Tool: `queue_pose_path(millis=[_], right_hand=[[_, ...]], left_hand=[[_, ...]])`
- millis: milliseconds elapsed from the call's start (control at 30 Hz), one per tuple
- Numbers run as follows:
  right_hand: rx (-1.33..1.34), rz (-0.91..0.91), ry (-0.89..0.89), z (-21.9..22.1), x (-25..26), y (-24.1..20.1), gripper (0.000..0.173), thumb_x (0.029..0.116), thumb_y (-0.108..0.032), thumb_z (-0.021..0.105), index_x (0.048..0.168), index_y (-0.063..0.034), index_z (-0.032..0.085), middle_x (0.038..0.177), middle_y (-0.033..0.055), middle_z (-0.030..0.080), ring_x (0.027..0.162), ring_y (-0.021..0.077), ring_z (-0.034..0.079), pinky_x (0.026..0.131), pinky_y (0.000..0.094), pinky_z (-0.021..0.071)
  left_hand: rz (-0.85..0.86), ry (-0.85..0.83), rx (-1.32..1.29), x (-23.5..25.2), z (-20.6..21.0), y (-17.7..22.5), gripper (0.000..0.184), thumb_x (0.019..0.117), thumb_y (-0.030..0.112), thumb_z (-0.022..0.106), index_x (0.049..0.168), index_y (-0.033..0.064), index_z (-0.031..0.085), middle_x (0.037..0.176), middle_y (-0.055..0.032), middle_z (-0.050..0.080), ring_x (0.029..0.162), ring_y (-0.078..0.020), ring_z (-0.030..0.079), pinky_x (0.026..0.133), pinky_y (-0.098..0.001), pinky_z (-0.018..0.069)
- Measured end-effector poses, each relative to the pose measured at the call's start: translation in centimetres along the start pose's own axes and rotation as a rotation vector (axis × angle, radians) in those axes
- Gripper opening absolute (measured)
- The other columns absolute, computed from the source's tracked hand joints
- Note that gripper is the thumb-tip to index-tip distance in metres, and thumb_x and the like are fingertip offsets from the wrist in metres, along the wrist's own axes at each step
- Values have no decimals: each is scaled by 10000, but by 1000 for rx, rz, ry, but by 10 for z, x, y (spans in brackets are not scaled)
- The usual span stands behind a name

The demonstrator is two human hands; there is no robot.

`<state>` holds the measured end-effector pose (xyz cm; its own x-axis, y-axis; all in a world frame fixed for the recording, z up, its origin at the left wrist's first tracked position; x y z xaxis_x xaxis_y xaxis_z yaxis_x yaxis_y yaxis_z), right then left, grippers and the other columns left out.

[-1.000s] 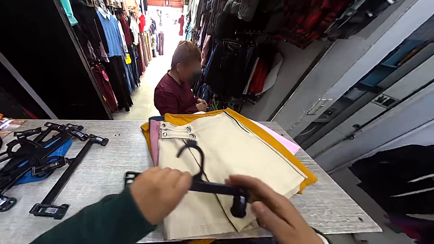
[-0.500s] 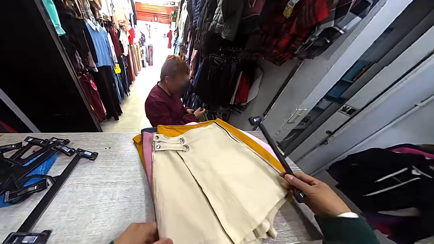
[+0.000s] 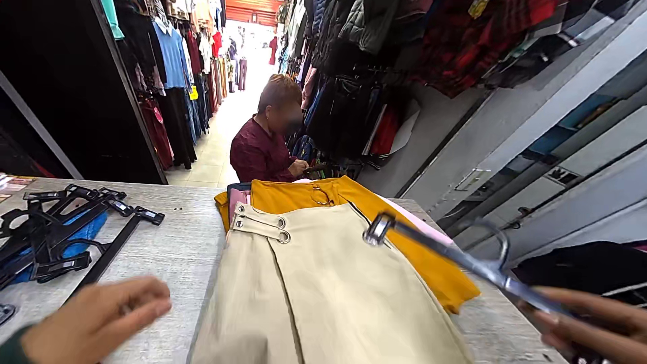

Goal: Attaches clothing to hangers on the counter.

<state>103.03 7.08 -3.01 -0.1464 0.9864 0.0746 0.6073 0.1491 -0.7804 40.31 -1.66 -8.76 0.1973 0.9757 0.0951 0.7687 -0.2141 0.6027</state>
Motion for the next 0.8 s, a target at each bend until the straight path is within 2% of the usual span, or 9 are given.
queue_pose_path(millis=[100,167,233,367,433,500,633,733,800], right_hand=[[-41,-103,-72,-2,55,-35,247,939,-61,571,1142,28,678,902,132,726,649,178,677,600,329,594],[-103,-189,-199,22,104,-71,168,945,-131,629,1062,-55,722,804,121,713,611,214,669,563,365,587],[-171,-262,-308,64,145,-117,97,951,-118,655,986,-73,734,711,52,691,582,153,650,548,326,563],[-299,-146,-531,145,221,-118,117,969,-116,689,1015,-17,732,763,75,693,645,151,643,648,340,555],[-560,-63,-535,165,244,-111,227,941,-212,752,1051,-13,755,935,167,727,872,296,688,846,522,540],[-689,-74,-439,170,252,-131,320,951,-246,741,1105,34,724,1103,250,699,1097,412,651,1003,626,456],[-394,-424,-228,218,245,-192,244,993,-262,674,1080,-43,737,1030,154,724,983,315,696,903,572,540],[-240,-555,-372,286,228,-191,232,1003,-245,656,1039,-32,741,940,122,730,874,253,707,828,504,573],[-239,-586,-477,306,224,-174,215,992,-232,678,994,-27,741,867,105,715,811,226,688,788,465,561]], left_hand=[[12,77,109,59,-27,17,346,1009,465,579,1153,183,721,881,39,737,742,-113,690,689,-410,598],[21,99,96,109,-37,56,275,998,306,659,1145,80,713,940,-49,745,859,-182,717,815,-469,594],[-13,89,26,164,-27,72,284,1012,195,652,1189,-26,677,1071,-168,732,1021,-282,713,966,-522,548],[-168,98,-111,240,26,35,318,1016,205,641,1192,-58,668,1090,-254,705,1054,-390,685,984,-601,508],[-216,59,-134,251,45,21,310,997,200,667,1161,-62,688,1087,-263,700,1061,-402,673,994,-611,490],[-201,28,-132,255,50,16,288,967,210,712,1074,-57,713,1034,-247,702,1010,-378,672,953,-587,504],[-192,-19,-55,254,54,10,312,893,268,788,985,-28,756,1143,-268,669,1177,-423,592,1022,-615,454],[-240,-91,-82,248,47,21,345,893,227,793,1041,-67,690,1256,-276,599,1240,-406,549,1055,-581,435],[-242,-123,-95,247,43,25,284,889,175,794,994,-57,668,1207,-250,617,1185,-377,576,1018,-562,455]])
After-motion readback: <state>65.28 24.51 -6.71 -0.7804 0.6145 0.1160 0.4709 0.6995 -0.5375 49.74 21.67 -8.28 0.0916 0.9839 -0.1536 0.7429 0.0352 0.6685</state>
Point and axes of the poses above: each hand's wrist, its own x-axis towards the middle knuckle, its own z-axis out of the palm, y = z × x, the point moved 6 cm from there along x, towards the middle knuckle
